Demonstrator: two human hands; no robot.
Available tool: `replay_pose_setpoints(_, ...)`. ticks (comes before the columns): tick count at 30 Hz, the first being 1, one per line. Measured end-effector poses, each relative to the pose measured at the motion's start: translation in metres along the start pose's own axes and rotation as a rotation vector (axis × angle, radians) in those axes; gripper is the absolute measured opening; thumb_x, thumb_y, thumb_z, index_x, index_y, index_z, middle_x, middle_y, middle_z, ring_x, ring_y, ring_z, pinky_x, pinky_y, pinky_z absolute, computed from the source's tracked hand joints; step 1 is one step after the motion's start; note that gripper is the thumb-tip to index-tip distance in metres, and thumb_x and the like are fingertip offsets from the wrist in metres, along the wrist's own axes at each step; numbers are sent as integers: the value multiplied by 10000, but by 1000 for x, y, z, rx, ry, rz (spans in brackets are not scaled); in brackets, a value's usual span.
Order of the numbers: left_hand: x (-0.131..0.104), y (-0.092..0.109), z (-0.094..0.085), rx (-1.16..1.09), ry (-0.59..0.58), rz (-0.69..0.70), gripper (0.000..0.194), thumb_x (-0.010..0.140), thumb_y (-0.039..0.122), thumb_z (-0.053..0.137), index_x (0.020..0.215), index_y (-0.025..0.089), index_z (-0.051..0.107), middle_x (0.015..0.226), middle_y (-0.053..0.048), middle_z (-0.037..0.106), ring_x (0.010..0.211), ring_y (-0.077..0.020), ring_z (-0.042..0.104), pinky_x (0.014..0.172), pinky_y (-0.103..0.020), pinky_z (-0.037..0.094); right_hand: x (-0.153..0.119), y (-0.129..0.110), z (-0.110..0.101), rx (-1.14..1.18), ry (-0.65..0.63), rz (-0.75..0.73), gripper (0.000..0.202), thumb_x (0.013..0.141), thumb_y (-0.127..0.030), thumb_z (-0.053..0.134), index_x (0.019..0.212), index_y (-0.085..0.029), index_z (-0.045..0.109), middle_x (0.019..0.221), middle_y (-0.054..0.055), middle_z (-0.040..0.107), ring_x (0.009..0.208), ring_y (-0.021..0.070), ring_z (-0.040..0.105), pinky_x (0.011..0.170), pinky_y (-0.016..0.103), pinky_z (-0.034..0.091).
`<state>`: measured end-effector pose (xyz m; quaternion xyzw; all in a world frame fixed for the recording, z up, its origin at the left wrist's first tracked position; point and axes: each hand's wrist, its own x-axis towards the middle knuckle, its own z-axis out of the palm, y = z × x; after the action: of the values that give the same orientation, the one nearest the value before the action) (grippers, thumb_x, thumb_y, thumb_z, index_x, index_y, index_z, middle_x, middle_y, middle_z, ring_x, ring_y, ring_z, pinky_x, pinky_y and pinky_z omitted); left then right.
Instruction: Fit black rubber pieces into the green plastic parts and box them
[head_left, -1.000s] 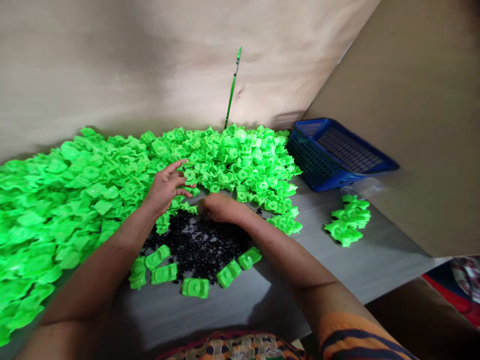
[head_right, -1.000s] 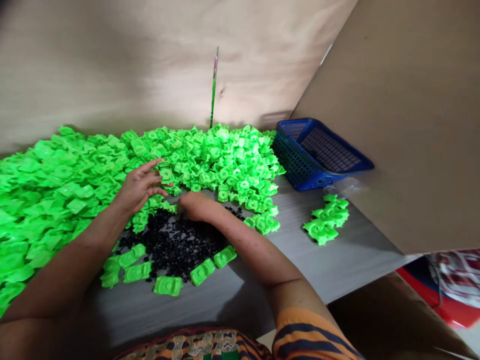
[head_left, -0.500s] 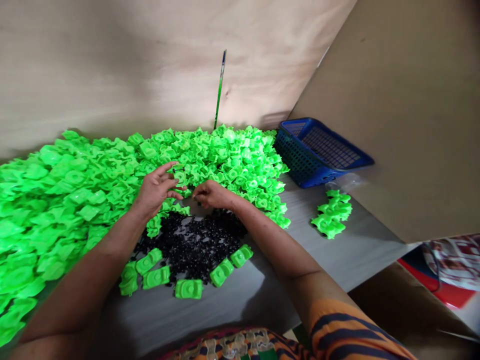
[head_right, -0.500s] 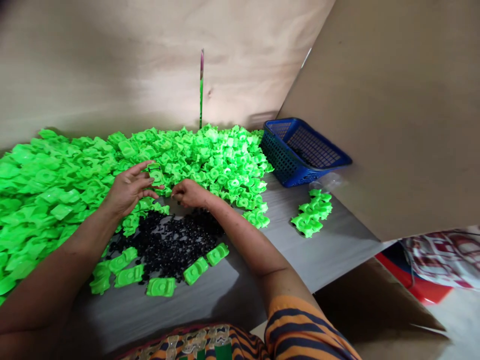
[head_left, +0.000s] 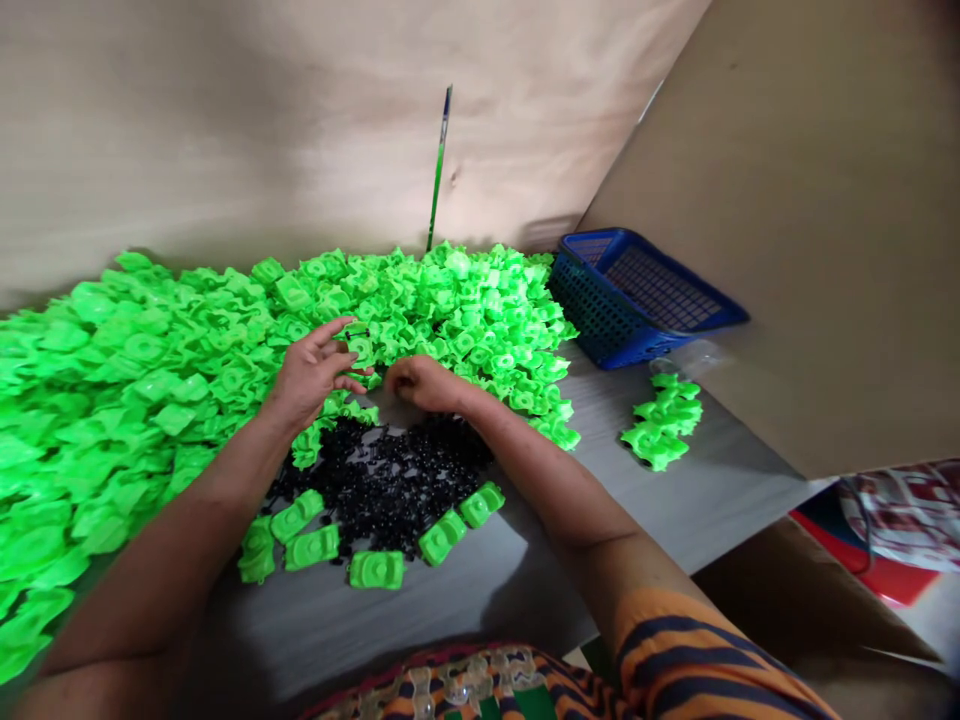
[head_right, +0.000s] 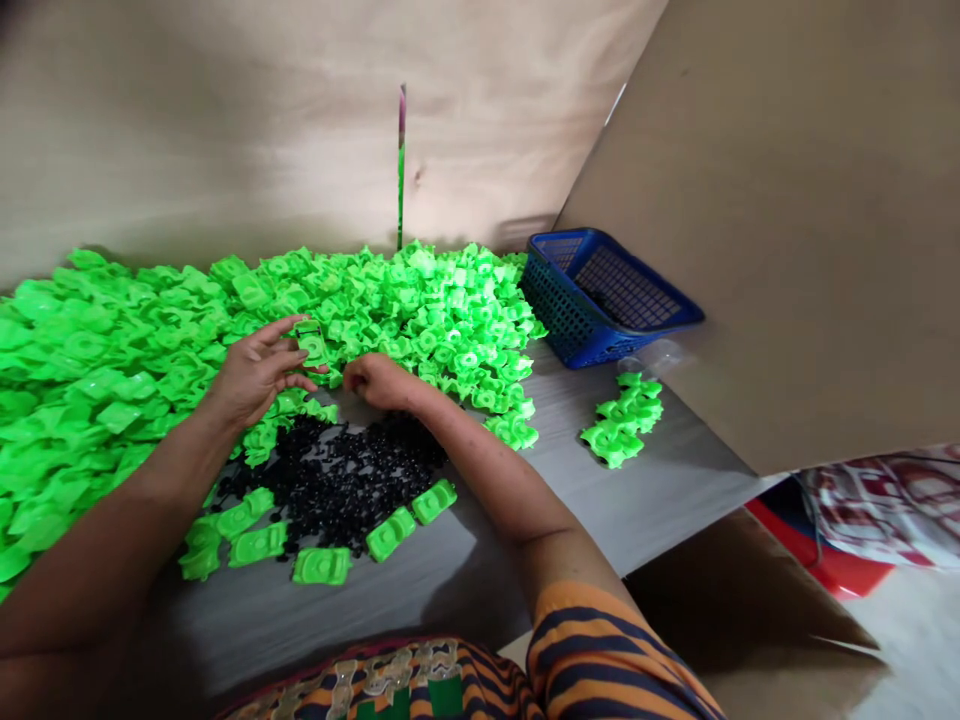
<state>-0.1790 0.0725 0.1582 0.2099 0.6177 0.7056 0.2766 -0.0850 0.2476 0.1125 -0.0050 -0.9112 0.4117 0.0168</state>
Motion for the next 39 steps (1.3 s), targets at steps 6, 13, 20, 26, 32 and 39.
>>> replay_pose_setpoints(6, -1, 2, 0, -13, -10, -4, 757, 645, 156, 747, 1394, 115, 642, 627, 104, 523, 659, -214, 777, 506, -244, 607, -4, -1, -12, 322, 64, -29, 182, 665, -65, 529, 775, -170, 629, 644, -72, 550, 605, 87, 462, 640, 211, 355)
replay_pose_setpoints(13, -1, 4, 0, -9, -7, -6, 723, 655, 164, 764, 1369, 116, 658, 620, 98, 521, 648, -222, 773, 492, -248, 605, -3, -9, -4, 276, 90, 8, 166, 627, -66, 529, 734, -189, 561, 666, -67, 518, 641, 106, 453, 641, 227, 326)
replay_pose_setpoints(20, 0, 1, 0, 3, -15, 0, 698, 654, 168, 773, 1344, 125, 677, 619, 95, 522, 630, -214, 765, 490, -246, 607, -4, -14, 8, 24, 100, 39, 196, 651, -12, 596, 761, -174, 588, 768, -41, 544, 712, 114, 478, 684, 235, 365)
replay_pose_setpoints(26, -2, 4, 1, 5, -1, -15, 716, 647, 155, 754, 1355, 108, 663, 600, 110, 502, 622, -219, 767, 487, -251, 611, 2, -6, 13, -184, 99, 19, 170, 669, 6, 631, 729, -141, 690, 830, 10, 636, 791, 139, 553, 725, 233, 409)
replay_pose_setpoints(32, -3, 8, 3, 7, 1, -15, 748, 639, 156, 751, 1377, 90, 646, 586, 119, 486, 627, -226, 774, 475, -251, 611, 5, 3, 15, -175, 73, -10, 206, 717, 12, 641, 752, -145, 769, 797, 16, 696, 789, 148, 599, 726, 237, 425)
replay_pose_setpoints(39, -2, 6, 2, -8, 1, -22, 741, 621, 153, 753, 1352, 94, 646, 599, 115, 520, 621, -226, 772, 464, -259, 609, 3, 1, 14, -144, 37, 3, 181, 735, -2, 685, 758, -154, 781, 682, -24, 656, 684, 126, 540, 688, 240, 382)
